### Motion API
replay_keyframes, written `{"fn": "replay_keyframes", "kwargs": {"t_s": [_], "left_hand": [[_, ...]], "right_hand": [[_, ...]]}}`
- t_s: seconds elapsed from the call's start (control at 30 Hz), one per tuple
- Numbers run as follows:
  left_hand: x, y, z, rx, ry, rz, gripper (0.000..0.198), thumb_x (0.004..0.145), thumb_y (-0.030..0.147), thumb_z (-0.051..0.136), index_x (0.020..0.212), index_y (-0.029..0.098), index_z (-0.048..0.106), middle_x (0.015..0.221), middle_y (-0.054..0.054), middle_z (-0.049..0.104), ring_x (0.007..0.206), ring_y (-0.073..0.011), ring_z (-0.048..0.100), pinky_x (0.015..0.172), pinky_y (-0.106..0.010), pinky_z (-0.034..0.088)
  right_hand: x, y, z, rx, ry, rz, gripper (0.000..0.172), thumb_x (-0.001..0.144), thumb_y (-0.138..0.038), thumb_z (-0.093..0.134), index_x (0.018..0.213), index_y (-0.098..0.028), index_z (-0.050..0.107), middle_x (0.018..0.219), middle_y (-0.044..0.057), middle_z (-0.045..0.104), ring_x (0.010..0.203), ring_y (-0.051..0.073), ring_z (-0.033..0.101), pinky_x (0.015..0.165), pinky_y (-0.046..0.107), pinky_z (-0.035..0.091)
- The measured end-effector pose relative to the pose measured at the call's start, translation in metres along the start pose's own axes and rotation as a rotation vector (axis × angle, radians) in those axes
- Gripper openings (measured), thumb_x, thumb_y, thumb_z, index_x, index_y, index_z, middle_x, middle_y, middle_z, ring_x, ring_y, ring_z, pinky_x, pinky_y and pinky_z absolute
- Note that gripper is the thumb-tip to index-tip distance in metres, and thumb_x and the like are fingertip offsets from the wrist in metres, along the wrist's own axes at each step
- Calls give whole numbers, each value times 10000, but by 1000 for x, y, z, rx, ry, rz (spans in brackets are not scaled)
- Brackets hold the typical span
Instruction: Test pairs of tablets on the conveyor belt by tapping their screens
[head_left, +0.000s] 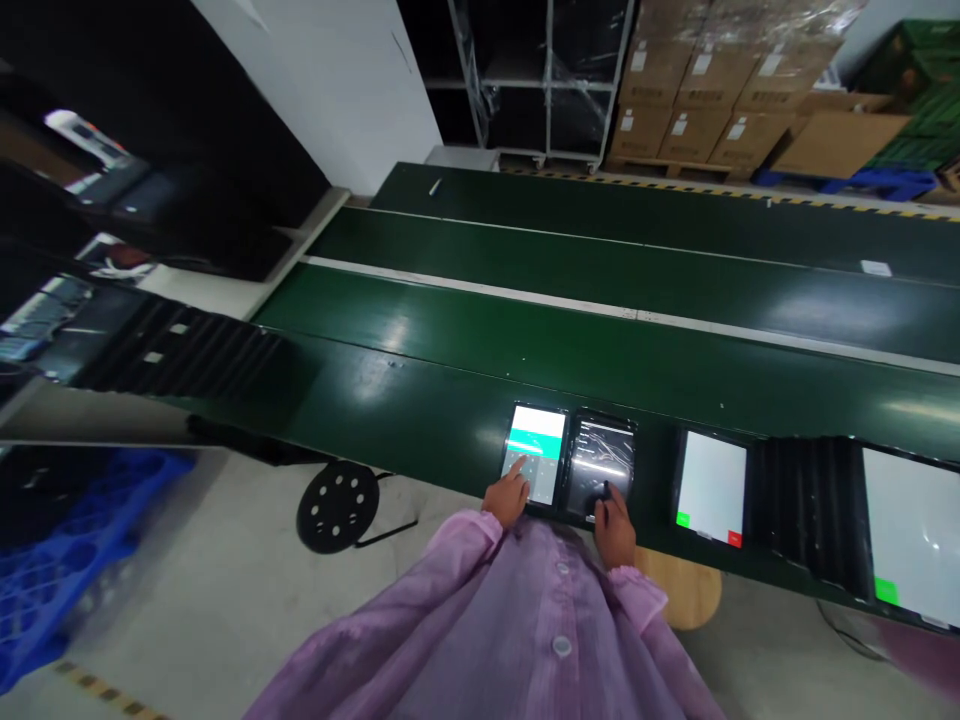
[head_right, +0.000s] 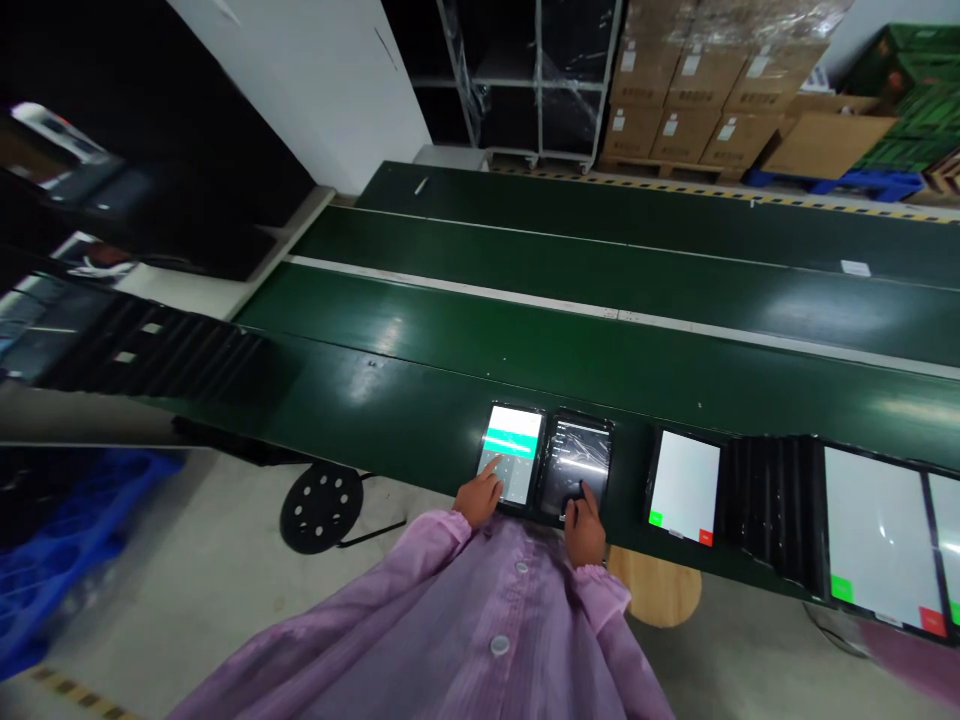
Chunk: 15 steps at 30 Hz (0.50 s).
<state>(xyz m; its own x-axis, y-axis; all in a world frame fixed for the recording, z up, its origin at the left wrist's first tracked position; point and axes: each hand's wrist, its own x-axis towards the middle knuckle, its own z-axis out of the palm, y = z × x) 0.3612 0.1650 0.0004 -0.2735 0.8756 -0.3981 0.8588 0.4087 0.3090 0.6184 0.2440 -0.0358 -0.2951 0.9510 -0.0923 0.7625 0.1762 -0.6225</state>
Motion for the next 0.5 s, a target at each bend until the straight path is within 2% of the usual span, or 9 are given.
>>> {"fn": "replay_keyframes", "kwargs": {"t_s": [0.13,0.23,0.33,0.5], "left_hand": [[0,-10,0,-12,51,-75,394,1078,360,295,993,206,647,1624,-62,445,996,-179,719,824,-332,560],[1,-11,-1,-13,46,-103,387,1078,352,306,984,202,650,1634,-58,431,986,-174,720,819,-323,557],[7,1,-3,-25,55,-29,382,1079,348,315,970,206,652,1627,-53,442,1005,-171,716,848,-320,555],[30,31,-6,-5,52,182,377,1077,344,322,976,195,654,1645,-59,418,1024,-178,710,863,-341,563]], "right_hand": [[2,1,-2,-6,17,15,424,1025,-454,355,773,-231,612,1498,120,563,1053,229,704,839,351,565],[2,3,-2,-8,26,15,422,1026,-451,349,776,-231,607,1489,120,570,1069,227,701,835,343,562],[1,4,-3,-7,20,18,414,1026,-455,348,783,-232,598,1497,115,567,1089,229,697,833,341,560],[1,4,-6,-12,19,20,419,1026,-460,347,769,-235,591,1505,108,564,1120,224,690,840,328,558]]}}
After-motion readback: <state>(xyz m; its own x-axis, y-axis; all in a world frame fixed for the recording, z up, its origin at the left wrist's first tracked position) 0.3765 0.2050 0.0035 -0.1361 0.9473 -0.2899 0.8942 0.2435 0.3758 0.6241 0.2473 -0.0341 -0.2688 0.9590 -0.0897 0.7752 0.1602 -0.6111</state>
